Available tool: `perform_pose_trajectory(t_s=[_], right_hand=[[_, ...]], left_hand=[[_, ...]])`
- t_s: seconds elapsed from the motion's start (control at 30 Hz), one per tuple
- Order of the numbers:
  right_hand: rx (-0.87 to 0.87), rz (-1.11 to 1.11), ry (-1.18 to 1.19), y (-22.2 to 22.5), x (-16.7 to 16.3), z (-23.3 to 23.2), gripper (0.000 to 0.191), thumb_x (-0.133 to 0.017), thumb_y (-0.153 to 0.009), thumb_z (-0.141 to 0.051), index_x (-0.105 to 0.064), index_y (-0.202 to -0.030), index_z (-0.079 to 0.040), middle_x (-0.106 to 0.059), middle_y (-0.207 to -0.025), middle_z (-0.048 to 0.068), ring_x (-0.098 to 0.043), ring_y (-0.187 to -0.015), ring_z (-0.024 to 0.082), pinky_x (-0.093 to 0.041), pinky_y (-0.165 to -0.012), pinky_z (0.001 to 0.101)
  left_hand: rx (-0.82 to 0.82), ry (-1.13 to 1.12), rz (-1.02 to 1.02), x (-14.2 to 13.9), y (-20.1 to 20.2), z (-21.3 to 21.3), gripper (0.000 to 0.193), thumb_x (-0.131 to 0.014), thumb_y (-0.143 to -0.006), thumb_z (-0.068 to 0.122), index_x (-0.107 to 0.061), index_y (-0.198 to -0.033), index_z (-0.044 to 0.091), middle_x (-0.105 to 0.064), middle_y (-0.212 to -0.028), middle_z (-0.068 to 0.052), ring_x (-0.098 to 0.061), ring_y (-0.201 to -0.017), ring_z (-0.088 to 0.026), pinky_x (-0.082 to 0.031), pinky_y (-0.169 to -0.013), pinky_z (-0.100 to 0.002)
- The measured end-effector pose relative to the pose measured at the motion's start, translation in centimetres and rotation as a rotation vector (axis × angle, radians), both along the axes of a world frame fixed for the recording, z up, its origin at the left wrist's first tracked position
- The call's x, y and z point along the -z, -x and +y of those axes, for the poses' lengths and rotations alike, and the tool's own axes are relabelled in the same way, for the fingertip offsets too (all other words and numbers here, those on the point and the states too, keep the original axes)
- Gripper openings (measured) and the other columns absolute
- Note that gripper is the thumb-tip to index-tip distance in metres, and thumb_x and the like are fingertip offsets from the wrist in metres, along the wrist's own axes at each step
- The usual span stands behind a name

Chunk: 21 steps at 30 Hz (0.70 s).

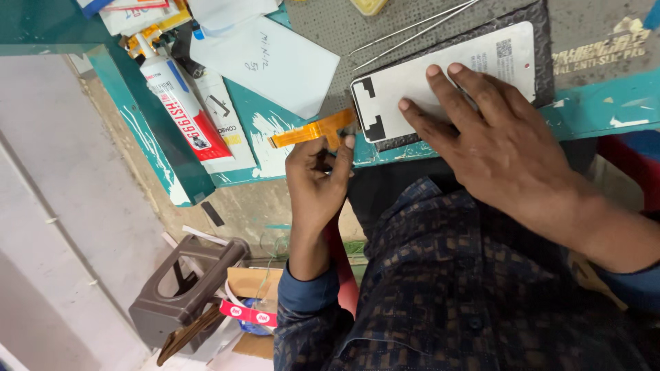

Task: The person uses a soldering iron to work on a flexible ribbon cable attached to a white smartphone screen. They then flip the screen over and press the ribbon cable into place on the back of the display.

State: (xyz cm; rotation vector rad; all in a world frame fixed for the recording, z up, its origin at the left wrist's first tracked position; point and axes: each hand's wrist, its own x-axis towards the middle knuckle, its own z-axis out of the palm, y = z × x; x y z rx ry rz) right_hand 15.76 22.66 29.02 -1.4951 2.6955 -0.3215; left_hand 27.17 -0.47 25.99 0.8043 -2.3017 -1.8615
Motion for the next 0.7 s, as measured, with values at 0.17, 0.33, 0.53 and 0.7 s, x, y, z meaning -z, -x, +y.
perform_pose_trajectory(t_s=[0.17,0.33,0.53,0.7], right_hand=[[0.017,0.000,-0.075,0.2,0.0,-0.6,0.055,-0.062,-0.096,-0.022,-0.057,-0.151,-0.018,-0.049,-0.153,0.018,-0.047,-0.141,0.034,-0.048,-0.115,0.0457],[0.001,0.000,-0.035,0.7,0.2,-0.7,0.054,-0.063,-0.096,-0.024,-0.058,-0.150,-0.016,-0.048,-0.152,0.020,-0.047,-0.141,0.035,-0.048,-0.114,0.0465],[-0.025,0.072,-0.059,1.0,-0.1,-0.7,0.047,-0.063,-0.095,-0.028,-0.066,-0.140,-0.017,-0.053,-0.143,0.016,-0.049,-0.137,0.033,-0.049,-0.115,0.0437],[-0.022,0.118,-0.030,1.2,-0.5,-0.9,0.046,-0.062,-0.093,-0.028,-0.069,-0.138,-0.018,-0.057,-0.125,0.011,-0.052,-0.131,0.031,-0.048,-0.115,0.0409]], left_hand=[[0.236,0.318,0.017,-1.6,1.4,-0.4,0.002,-0.068,-0.100,0.000,-0.066,-0.100,-0.001,-0.061,-0.073,-0.005,-0.060,-0.062,-0.009,-0.046,-0.058,-0.026],[0.273,0.385,0.020,-2.8,2.4,0.2,0.031,-0.064,-0.103,-0.003,-0.069,-0.133,0.004,-0.067,-0.097,-0.009,-0.061,-0.075,-0.016,-0.051,-0.070,-0.030],[0.292,0.471,0.070,-3.1,3.1,0.8,0.035,-0.065,-0.106,-0.003,-0.067,-0.140,0.008,-0.067,-0.118,-0.008,-0.068,-0.090,-0.013,-0.056,-0.077,-0.026],[0.322,0.503,0.062,-3.1,3.2,0.8,0.040,-0.064,-0.102,-0.007,-0.067,-0.139,0.008,-0.066,-0.121,-0.009,-0.068,-0.087,-0.014,-0.055,-0.076,-0.026]])
